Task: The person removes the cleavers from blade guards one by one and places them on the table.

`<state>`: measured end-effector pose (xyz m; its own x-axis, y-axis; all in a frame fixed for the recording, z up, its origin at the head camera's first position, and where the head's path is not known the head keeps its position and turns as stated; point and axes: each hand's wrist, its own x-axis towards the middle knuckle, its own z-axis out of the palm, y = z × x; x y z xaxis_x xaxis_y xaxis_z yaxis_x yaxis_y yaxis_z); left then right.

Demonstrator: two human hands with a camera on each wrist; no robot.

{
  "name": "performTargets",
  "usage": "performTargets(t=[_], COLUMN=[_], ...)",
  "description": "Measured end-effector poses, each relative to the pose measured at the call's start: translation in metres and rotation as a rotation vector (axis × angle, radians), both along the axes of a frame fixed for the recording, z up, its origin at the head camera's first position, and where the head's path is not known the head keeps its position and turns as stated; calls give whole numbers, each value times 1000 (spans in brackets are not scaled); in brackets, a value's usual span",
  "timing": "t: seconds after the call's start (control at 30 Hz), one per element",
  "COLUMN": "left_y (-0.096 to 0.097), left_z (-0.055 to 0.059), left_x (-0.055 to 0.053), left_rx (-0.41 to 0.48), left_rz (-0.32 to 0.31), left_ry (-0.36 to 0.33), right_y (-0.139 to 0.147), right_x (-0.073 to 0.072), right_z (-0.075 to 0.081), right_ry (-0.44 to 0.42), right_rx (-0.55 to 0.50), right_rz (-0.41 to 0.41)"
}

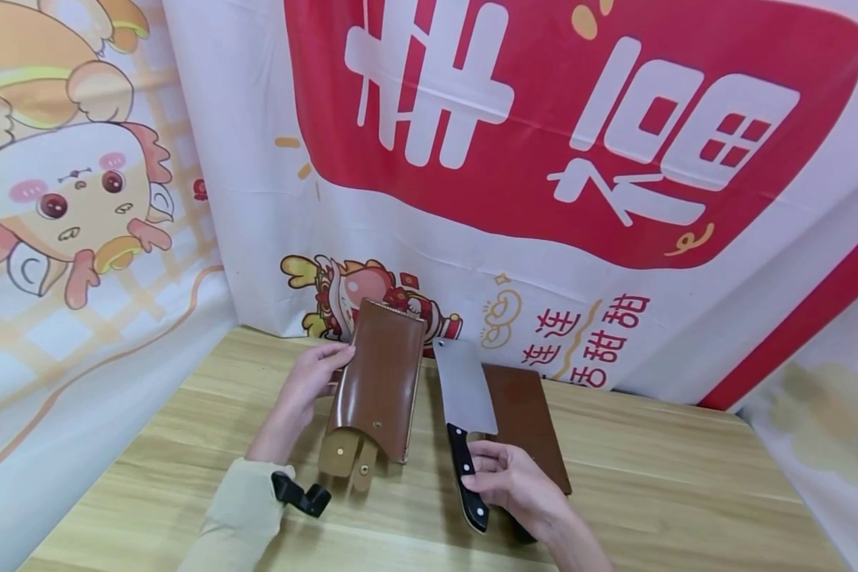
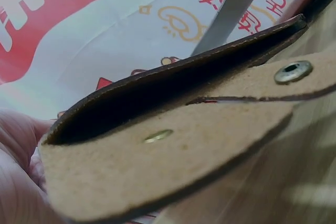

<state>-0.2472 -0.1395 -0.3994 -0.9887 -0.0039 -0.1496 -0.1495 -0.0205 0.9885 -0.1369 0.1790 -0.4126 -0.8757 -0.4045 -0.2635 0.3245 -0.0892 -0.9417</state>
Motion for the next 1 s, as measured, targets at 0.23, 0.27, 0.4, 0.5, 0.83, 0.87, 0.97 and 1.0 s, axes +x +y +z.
performTargets(t=[0.23, 0.27, 0.4, 0.5, 0.83, 0.87, 0.97, 1.0], left_y=[-3, -4, -7, -8, -8, -8, -8, -7], left_z=[-9, -10, -17, -21, -26, -26, -29, -29], left_x=[-4, -4, -6, -7, -8, -8, -9, -9], left_rx=[-22, -32, -64, -67, -140, -144, -153, -154], left_rz=[-11, -14, -18, -24, -42, -42, -41, -39], left_ry=[-23, -27, -37, -36, -58, -60, -70, -73], right_y=[-7, -8, -12, -16, -26, -26, -27, -27], right_x=[1, 0, 1, 1, 2, 2, 3, 3], right_z=[-4, -5, -10, -13, -22, -23, -25, -25], right_ry=[-23, -22, -1, -8, -64, -65, -59, -57], right_rx=[34, 34, 37, 44, 66, 67, 70, 71], right_rz=[-8, -8, -4, -19, -58, -59, -60, -61])
